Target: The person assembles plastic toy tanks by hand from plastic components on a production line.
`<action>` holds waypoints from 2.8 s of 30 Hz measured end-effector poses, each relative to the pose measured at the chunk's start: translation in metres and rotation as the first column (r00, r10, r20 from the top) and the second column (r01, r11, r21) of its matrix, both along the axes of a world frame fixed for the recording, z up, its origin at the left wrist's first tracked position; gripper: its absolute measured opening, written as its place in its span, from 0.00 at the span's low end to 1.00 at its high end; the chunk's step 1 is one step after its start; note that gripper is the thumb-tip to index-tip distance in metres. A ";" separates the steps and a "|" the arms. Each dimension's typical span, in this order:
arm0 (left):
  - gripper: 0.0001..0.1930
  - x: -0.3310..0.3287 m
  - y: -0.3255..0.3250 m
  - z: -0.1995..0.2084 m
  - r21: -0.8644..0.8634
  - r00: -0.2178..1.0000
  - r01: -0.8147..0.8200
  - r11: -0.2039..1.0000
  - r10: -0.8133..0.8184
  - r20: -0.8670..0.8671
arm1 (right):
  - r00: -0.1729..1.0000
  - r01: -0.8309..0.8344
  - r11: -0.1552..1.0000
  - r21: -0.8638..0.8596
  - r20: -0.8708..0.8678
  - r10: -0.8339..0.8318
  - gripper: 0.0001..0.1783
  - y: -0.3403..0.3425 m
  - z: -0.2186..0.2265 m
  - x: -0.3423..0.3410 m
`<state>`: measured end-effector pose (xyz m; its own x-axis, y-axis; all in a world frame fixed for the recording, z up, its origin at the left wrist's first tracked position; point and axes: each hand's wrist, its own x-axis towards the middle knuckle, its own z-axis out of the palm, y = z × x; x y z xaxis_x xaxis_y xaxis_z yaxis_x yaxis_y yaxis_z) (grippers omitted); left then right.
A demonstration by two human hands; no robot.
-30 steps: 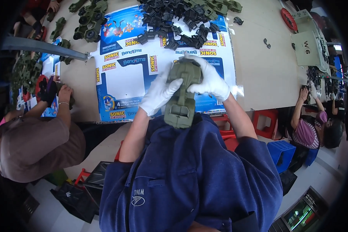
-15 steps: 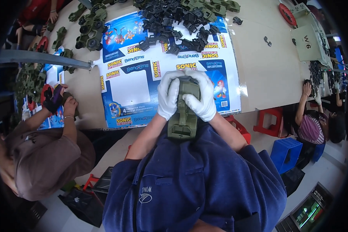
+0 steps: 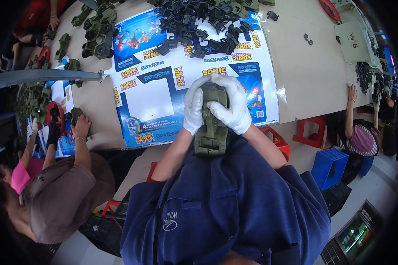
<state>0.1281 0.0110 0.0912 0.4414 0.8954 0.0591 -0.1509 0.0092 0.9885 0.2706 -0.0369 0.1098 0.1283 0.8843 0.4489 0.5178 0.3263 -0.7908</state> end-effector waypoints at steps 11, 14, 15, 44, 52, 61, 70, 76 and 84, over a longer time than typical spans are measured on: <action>0.33 -0.006 0.000 0.004 0.111 1.000 0.026 0.993 -0.026 0.000 | 0.989 -0.076 0.984 -0.161 -0.141 0.053 0.40 -0.005 0.004 0.003; 0.34 -0.002 0.000 -0.003 0.092 0.999 -0.028 0.995 0.026 0.024 | 0.999 -0.037 0.998 -0.060 -0.009 0.037 0.42 -0.002 0.004 0.003; 0.34 -0.002 0.000 -0.003 0.098 0.999 -0.032 0.995 0.029 0.027 | 0.999 -0.040 0.998 -0.054 -0.005 0.040 0.42 0.000 0.005 0.003; 0.36 -0.020 0.012 0.033 -0.455 0.886 0.450 0.768 -0.446 0.123 | 0.987 -0.146 0.989 0.038 -0.061 0.148 0.41 0.011 0.036 0.033; 0.38 -0.027 0.019 0.035 -0.085 0.754 0.548 0.832 -0.536 -0.380 | 0.826 -0.406 0.867 -0.289 -0.522 0.213 0.31 -0.031 0.023 0.047; 0.43 -0.021 -0.002 0.049 0.439 0.484 0.467 0.768 0.193 -0.854 | 0.855 -0.202 0.707 -0.678 -0.474 -0.210 0.19 -0.059 0.051 0.055; 0.37 -0.031 -0.022 0.034 0.472 0.447 0.605 0.641 0.218 -0.868 | 0.936 -0.295 0.496 -0.817 -0.351 -0.021 0.16 -0.057 0.044 0.039; 0.27 -0.039 -0.026 0.032 0.523 0.493 0.612 0.593 0.231 -0.839 | 0.939 -0.241 0.454 -0.858 -0.324 -0.115 0.22 -0.062 0.041 0.023; 0.27 -0.040 -0.046 0.030 0.528 0.585 0.579 0.622 0.135 -0.800 | 0.854 -0.403 0.492 -0.772 -0.510 -0.100 0.27 -0.080 0.045 0.035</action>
<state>0.0886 -0.0355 0.1208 0.8100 0.5704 0.1361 0.4789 -0.7774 0.4077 0.3057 -0.1166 0.1550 -0.0998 0.8106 -0.5771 0.0516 -0.5750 -0.8165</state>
